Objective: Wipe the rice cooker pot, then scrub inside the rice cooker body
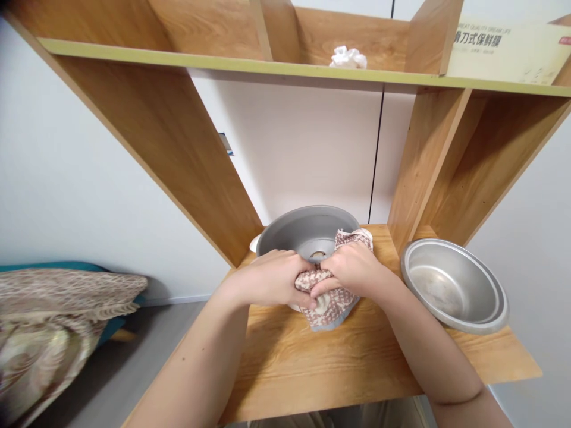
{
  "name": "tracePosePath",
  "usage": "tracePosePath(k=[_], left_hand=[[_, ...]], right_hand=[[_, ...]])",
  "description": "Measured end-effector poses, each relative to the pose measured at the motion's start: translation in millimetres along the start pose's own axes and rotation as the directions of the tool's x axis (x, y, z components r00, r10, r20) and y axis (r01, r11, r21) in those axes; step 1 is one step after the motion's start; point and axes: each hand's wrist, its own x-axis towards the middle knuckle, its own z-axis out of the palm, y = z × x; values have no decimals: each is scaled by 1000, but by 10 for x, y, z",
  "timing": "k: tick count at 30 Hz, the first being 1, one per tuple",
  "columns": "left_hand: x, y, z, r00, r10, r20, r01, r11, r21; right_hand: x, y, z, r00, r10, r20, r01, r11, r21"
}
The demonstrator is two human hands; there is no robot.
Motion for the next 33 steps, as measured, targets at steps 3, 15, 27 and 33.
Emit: tracePosePath(k=[3, 15, 27, 33], left_hand=[[8, 7, 5, 1000, 5, -5, -5, 1000, 15], [21, -3, 34, 1000, 4, -28, -4, 1000, 13], [29, 13, 39, 999, -15, -28, 16, 999, 32], [23, 2, 28, 1000, -3, -3, 3, 999, 42]], right_hand=[[-3, 11, -4, 1000, -2, 4, 2, 1000, -7], [42, -144, 62, 996, 85, 26, -83, 994, -70], [52, -169, 66, 996, 91, 9, -90, 993, -79], [42, -166, 77, 998, 63, -25, -64, 997, -31]])
